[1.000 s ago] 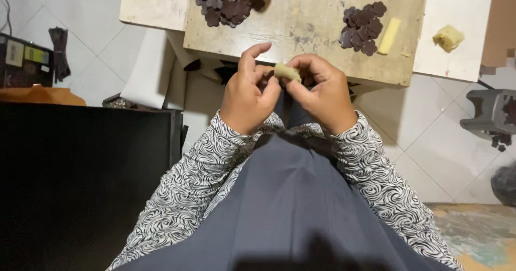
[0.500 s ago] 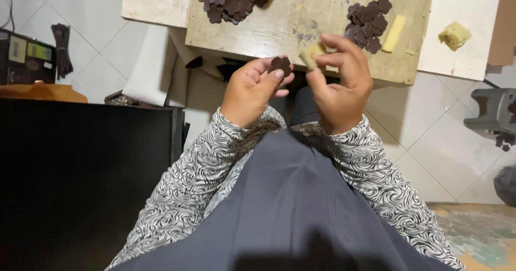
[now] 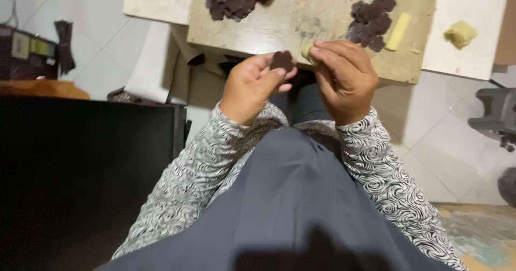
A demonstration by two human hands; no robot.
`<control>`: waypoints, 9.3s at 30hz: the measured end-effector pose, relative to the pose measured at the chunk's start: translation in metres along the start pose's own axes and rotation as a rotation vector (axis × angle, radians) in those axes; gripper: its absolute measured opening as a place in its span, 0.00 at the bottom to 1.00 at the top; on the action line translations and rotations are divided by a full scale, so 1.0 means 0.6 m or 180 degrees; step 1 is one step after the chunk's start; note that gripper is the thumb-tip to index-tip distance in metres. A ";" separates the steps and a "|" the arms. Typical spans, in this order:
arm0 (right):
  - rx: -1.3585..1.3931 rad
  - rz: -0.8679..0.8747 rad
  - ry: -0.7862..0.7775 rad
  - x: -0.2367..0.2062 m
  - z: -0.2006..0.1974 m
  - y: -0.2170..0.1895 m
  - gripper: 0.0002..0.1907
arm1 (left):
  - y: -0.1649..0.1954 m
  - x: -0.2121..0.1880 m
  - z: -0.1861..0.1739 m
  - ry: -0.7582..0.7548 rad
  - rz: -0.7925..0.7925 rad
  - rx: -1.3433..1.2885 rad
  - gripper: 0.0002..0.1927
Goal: The person repeatedly rubs small dark flower-shaped leather pieces with a yellow sponge to smooth or polish their surfaces. They handle the pieces one at a time, occasionally picking up a bottle of liquid and placing it back, then continue polishing and stacking the pieces on the table.
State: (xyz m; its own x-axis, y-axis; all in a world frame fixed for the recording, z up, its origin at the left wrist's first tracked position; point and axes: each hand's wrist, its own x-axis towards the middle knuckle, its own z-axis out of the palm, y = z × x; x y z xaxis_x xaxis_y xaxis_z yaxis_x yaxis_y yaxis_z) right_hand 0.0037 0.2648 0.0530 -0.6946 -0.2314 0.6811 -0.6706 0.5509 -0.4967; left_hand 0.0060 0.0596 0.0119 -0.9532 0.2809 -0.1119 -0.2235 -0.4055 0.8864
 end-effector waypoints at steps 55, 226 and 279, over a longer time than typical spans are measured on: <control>0.0181 -0.0426 -0.0140 -0.007 0.019 -0.012 0.14 | 0.004 -0.003 0.010 -0.0220 -0.0081 -0.0698 0.22; -0.0274 -0.0025 -0.0150 -0.003 0.022 0.017 0.13 | -0.031 0.001 0.012 -0.0056 -0.0105 -0.0032 0.19; -0.0199 -0.0703 -0.0034 -0.011 0.007 -0.021 0.13 | -0.021 0.001 0.006 -0.0019 -0.0499 -0.0889 0.15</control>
State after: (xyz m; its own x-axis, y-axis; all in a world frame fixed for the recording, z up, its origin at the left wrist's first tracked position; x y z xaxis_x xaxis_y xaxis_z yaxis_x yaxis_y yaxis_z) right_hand 0.0155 0.2562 0.0524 -0.5357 -0.3600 0.7638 -0.7895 0.5344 -0.3018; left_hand 0.0089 0.0679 0.0022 -0.9017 0.3637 -0.2338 -0.4156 -0.5798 0.7008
